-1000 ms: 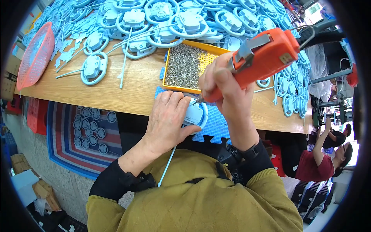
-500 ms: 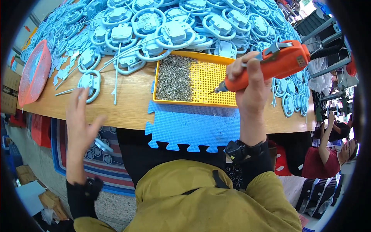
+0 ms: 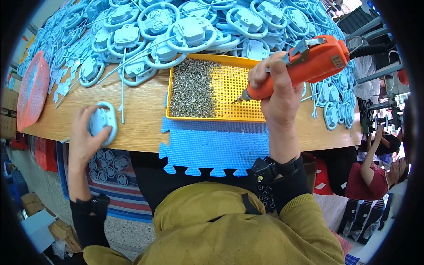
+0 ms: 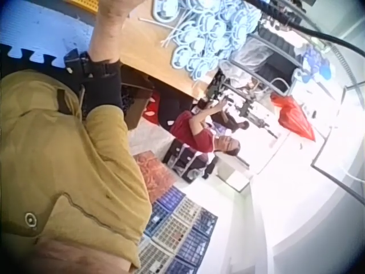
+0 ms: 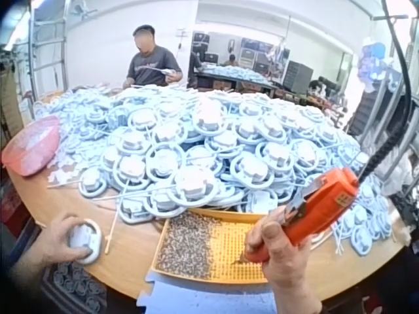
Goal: Assembling plastic fan components using an electric screwdriver.
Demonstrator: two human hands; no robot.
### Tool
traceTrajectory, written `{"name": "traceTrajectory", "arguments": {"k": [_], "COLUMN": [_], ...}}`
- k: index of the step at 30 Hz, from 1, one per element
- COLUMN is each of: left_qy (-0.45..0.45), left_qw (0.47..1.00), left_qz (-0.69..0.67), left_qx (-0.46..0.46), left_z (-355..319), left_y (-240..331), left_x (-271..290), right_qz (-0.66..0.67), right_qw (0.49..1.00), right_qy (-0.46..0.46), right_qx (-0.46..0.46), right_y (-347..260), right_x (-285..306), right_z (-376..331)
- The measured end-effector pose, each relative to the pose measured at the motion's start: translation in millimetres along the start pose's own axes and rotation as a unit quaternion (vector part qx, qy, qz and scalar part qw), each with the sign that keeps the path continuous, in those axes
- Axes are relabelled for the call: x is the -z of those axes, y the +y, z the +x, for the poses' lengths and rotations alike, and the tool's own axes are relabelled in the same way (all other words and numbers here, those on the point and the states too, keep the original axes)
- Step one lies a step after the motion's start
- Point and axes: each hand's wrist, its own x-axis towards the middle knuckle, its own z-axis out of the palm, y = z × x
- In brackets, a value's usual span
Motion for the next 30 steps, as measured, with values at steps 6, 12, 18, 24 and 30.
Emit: {"name": "traceTrajectory", "arguments": {"k": [6, 12, 18, 24, 30], "left_qy": [-0.035, 0.054, 0.063, 0.051, 0.045], "left_qw": [0.992, 0.980, 0.983, 0.985, 0.986], "left_qz": [-0.059, -0.101, -0.093, -0.093, -0.094], "left_qx": [-0.101, -0.160, -0.143, -0.134, -0.133], "left_z": [-44, -40, -38, -39, -38], "left_y": [113, 174, 175, 177, 177], "left_x": [-36, -90, -96, -92, -94], "right_qz": [-0.056, -0.027, -0.036, -0.045, -0.020], "right_qw": [0.998, 0.996, 0.987, 0.985, 0.990], "right_qy": [-0.020, -0.074, -0.152, -0.147, -0.130], "right_qx": [0.023, 0.037, -0.026, -0.074, -0.051], "right_y": [-16, -52, -45, -44, -37], "right_x": [-1, -22, -41, -44, -49], "right_z": [-4, -22, -57, -64, -67]}}
